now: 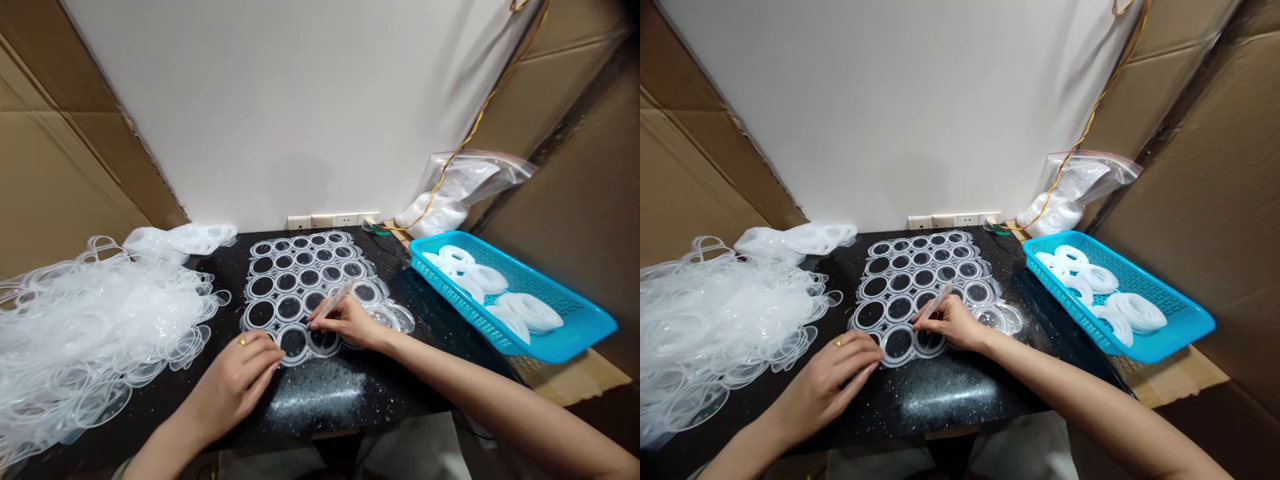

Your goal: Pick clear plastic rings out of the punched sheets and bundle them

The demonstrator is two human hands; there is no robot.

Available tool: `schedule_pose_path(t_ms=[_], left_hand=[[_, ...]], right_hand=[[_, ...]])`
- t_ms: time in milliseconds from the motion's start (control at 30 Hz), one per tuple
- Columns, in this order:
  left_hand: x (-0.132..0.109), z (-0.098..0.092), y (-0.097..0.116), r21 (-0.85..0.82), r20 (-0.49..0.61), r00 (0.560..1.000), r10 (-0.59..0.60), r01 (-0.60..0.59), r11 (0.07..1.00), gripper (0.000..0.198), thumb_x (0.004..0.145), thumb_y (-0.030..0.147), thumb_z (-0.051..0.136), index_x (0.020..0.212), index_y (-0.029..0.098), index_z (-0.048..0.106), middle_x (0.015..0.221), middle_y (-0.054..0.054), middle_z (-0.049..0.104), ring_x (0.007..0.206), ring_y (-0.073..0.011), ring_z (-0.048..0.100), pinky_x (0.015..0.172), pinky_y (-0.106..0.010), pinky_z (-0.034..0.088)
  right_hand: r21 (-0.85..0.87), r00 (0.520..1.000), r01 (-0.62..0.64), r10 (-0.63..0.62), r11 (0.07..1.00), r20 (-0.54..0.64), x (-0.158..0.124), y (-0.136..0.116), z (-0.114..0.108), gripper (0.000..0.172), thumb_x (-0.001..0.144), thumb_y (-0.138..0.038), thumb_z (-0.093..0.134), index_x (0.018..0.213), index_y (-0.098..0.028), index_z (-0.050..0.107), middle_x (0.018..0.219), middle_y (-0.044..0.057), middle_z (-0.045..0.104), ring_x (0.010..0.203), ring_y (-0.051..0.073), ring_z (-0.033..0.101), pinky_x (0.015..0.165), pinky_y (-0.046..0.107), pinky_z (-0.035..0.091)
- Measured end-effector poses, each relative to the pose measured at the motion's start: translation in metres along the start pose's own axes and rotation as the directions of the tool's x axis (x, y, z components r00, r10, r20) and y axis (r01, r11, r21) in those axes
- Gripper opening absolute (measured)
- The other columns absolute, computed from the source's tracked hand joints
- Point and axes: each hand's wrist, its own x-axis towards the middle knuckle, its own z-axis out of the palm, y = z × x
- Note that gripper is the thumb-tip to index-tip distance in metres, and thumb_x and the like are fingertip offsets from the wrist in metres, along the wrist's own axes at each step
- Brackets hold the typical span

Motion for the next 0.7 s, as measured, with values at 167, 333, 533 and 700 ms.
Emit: schedule_pose_path(t_ms=[167, 333, 533, 700], left_hand=[[-0.029, 0.026, 0.032, 0.042, 0.061, 0.997, -0.038, 0.036, 0.998, 0.039, 0.094, 0.011, 0.049, 0.132, 0.018, 0.054, 0.134, -0.010, 0.058, 0.126, -0.0237, 0.050, 0.105, -0.039, 0.046], [-0.035, 0.034, 0.039, 0.086, 0.069, 0.995, -0.071, 0.065, 0.994, 0.045, 0.094, 0.010, 0.048, 0.138, 0.018, 0.048, 0.139, -0.009, 0.055, 0.130, -0.0227, 0.048, 0.107, -0.039, 0.045], [-0.036, 0.036, 0.038, 0.127, 0.071, 0.996, -0.062, 0.053, 0.991, 0.045, 0.094, 0.011, 0.047, 0.138, 0.016, 0.049, 0.140, -0.009, 0.054, 0.129, -0.0236, 0.049, 0.107, -0.041, 0.046], [-0.034, 0.036, 0.040, 0.131, 0.058, 0.997, -0.055, 0.047, 0.990, 0.043, 0.093, 0.010, 0.047, 0.135, 0.015, 0.052, 0.137, -0.010, 0.057, 0.126, -0.0240, 0.052, 0.106, -0.042, 0.047]], right_hand=[[-0.028, 0.992, 0.065, -0.061, 0.998, 0.107, 0.000, -0.005, 0.022, 0.025, 0.079, -0.039, 0.073, 0.079, -0.014, 0.075, 0.083, 0.006, 0.071, 0.075, 0.016, 0.065, 0.070, 0.027, 0.052], [-0.031, 0.991, 0.067, -0.063, 0.997, 0.122, -0.004, -0.005, 0.032, 0.023, 0.081, -0.036, 0.072, 0.079, -0.014, 0.074, 0.080, 0.006, 0.069, 0.074, 0.016, 0.064, 0.068, 0.028, 0.052], [-0.088, 0.990, 0.067, -0.055, 0.994, 0.130, -0.007, -0.002, 0.033, 0.024, 0.084, -0.037, 0.069, 0.079, -0.014, 0.073, 0.079, 0.007, 0.069, 0.073, 0.016, 0.064, 0.068, 0.028, 0.051], [-0.115, 0.985, 0.106, -0.089, 0.988, 0.146, -0.009, -0.001, 0.034, 0.019, 0.087, -0.032, 0.065, 0.081, -0.015, 0.073, 0.082, 0.007, 0.069, 0.074, 0.016, 0.064, 0.069, 0.028, 0.052]])
